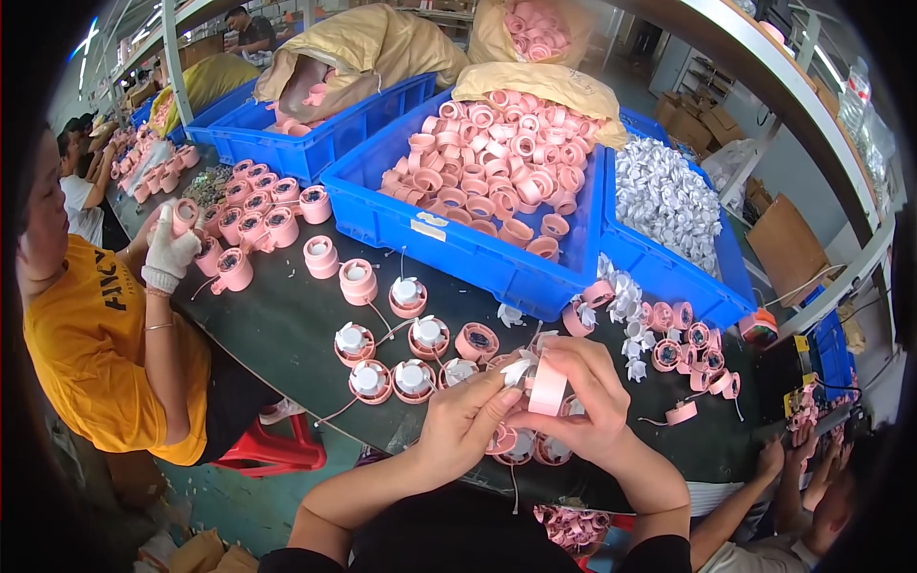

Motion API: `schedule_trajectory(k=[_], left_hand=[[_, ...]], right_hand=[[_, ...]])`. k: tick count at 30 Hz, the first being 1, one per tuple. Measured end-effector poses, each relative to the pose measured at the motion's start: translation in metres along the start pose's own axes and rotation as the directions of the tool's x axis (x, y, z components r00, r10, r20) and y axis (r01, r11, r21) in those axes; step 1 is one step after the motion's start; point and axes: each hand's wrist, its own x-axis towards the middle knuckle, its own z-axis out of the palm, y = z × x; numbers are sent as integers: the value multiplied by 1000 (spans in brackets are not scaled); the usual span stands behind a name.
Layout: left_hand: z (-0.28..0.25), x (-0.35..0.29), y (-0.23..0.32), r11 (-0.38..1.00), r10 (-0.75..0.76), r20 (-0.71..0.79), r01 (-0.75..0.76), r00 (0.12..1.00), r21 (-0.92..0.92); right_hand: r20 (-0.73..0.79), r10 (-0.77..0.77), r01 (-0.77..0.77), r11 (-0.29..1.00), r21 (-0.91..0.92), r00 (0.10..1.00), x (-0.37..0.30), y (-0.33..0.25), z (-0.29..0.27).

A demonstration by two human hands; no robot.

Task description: The person assembles small electronic components with plastic housings and wiring by hand at a factory production line.

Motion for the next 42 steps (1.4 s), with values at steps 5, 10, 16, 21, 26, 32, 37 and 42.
schedule_trajectory(k=[5, 10, 16, 21, 26, 32, 37, 42], left_hand=[[6, -2, -6, 990, 105, -15, -103, 994, 92], [4, -1, -2, 996, 49, 14, -50, 999, 77], [10, -1, -13, 980, -99, 20, 101, 995, -170], [-11, 2, -13, 896, -228, 18, 217, 973, -387], [-82, -11, -27, 973, -198, -261, 222, 945, 66], [-172, -18, -42, 328, 75, -330, 290, 941, 899], [-190, -14, -73, 107, -109, -190, 202, 976, 974], [-170, -7, -58, 263, -13, -402, 391, 916, 882]], right_hand=[[-1, -8, 8, 1000, -13, 1000, -2, -1, 0], [20, -61, 62, 995, -80, 998, 1, -2, -1], [29, -75, 78, 992, -101, 997, -3, 1, 10], [91, -94, 105, 987, -120, 991, 9, 1, 28], [85, 30, -26, 998, -50, 996, 7, 25, 9], [99, 582, -492, 756, -433, 807, -32, 84, -16], [113, 502, -417, 807, -418, 857, -37, 88, -7], [44, 505, -413, 751, -515, 862, -32, 96, -20]])
